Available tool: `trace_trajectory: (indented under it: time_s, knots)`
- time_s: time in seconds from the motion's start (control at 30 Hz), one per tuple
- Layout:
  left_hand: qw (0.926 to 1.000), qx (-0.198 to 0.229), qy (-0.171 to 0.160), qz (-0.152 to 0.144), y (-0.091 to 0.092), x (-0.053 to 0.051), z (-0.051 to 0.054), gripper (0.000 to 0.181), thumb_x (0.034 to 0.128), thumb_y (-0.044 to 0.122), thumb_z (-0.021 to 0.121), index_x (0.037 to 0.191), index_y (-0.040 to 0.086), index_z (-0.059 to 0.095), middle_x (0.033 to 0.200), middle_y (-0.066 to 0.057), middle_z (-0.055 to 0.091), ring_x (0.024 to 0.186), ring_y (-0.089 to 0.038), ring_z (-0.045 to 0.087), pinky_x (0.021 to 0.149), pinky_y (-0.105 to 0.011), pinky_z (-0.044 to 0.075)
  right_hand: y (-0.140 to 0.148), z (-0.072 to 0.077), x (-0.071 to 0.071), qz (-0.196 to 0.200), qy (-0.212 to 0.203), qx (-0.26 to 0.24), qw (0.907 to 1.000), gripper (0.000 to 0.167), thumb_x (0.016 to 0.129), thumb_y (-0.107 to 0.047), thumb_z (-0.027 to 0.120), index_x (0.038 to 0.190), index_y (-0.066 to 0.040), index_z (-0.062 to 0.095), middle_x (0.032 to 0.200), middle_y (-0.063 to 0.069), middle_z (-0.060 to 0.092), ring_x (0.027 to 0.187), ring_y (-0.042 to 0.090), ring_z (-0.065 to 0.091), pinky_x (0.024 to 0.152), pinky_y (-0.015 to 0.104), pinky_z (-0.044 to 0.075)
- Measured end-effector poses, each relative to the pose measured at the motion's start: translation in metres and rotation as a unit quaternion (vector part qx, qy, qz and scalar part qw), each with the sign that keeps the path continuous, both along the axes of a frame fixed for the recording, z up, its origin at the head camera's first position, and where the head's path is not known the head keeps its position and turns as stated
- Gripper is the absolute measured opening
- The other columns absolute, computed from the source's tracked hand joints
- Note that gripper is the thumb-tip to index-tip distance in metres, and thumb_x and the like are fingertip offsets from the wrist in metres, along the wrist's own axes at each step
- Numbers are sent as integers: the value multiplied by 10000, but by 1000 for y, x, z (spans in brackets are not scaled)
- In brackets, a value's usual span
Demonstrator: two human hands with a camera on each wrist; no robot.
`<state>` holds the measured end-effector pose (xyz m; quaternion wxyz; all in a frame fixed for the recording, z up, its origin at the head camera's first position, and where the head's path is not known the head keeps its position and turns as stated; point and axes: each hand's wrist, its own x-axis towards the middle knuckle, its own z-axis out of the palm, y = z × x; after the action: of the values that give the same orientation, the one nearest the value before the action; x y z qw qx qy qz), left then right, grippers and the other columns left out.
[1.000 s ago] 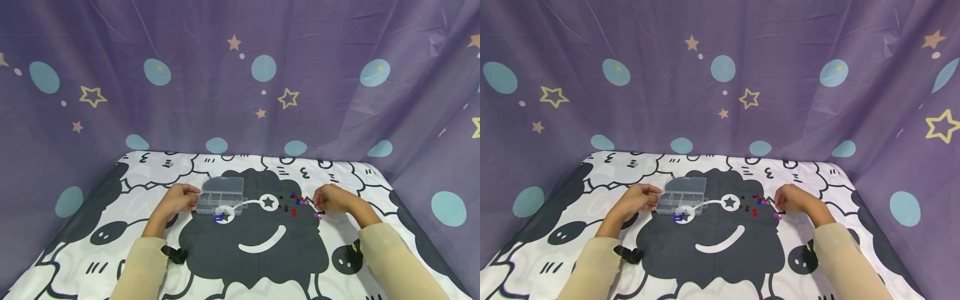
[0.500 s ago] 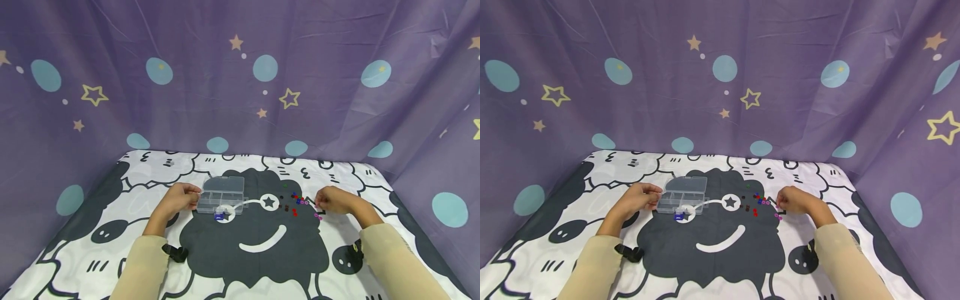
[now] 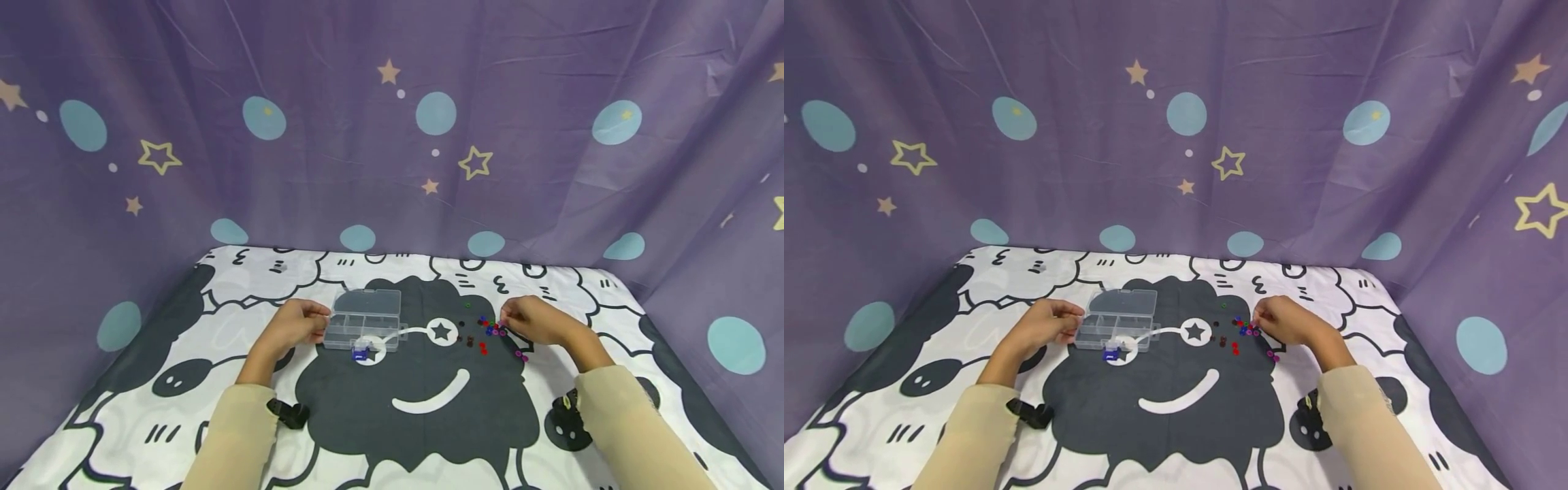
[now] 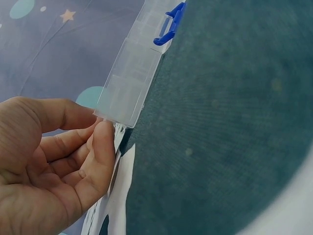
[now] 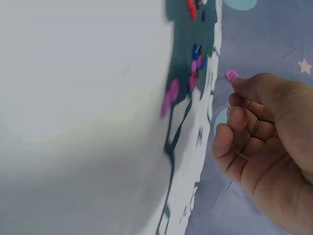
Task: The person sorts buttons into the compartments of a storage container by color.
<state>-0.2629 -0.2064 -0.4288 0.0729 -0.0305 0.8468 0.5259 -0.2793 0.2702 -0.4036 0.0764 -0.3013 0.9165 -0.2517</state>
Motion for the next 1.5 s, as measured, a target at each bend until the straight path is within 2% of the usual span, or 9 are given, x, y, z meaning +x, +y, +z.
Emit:
trace_trajectory:
  time_s: [0.17, 0.43, 0.73, 0.93, 1.1, 1.5]
  knots:
    - [10000, 61, -10, 1, -1, 0, -1, 238, 969, 28, 645, 1182, -73, 675, 924, -152, 664, 746, -179, 655, 659, -301, 620, -18, 3, -4, 8, 15, -170, 9999, 123, 1010, -21, 570, 924, -14, 656, 739, 29, 637, 595, 55, 466, 555, 251, 421]
    - [10000, 94, -1, 5, -5, 1, -2, 250, 967, 27, 641, 1192, -81, 669, 922, -148, 660, 748, -179, 657, 658, -295, 621, -56, 12, -13, 46, 28, -340, 9994, 131, 1041, -61, 564, 954, -11, 649, 653, -60, 497, 544, 78, 444, 541, 266, 416]
    - [9999, 43, -46, 107, -3, 0, -1, 234, 976, 34, 644, 1186, -60, 679, 944, -145, 670, 768, -185, 649, 667, -297, 617, -95, 15, -19, 491, 453, -412, 9969, 129, 1019, -31, 571, 933, -14, 666, 717, -55, 553, 600, 71, 434, 576, 249, 397]
    - [9999, 39, -53, 96, -1, 1, 0, 227, 982, 42, 644, 1186, -50, 681, 955, -155, 678, 778, -193, 657, 673, -305, 618, -114, 17, -22, 585, 363, -350, 9970, 144, 1040, -81, 576, 957, -13, 672, 743, -45, 577, 599, 78, 438, 570, 256, 403]
    - [9999, -10, -61, 105, 0, 1, 0, 226, 982, 47, 649, 1187, -43, 685, 949, -150, 676, 770, -188, 656, 667, -297, 616, -130, 18, -23, 686, 195, -343, 9969, 161, 1049, -91, 565, 967, -5, 675, 686, -49, 523, 563, 70, 411, 545, 247, 376]
    - [10000, -1, 66, -30, 0, 1, 1, 229, 978, 36, 646, 1182, -62, 685, 910, -141, 663, 737, -176, 647, 648, -291, 614, -161, 14, -25, 1169, 435, -333, 9916, 174, 1038, -51, 564, 909, 2, 669, 675, -47, 501, 542, 52, 374, 551, 231, 354]
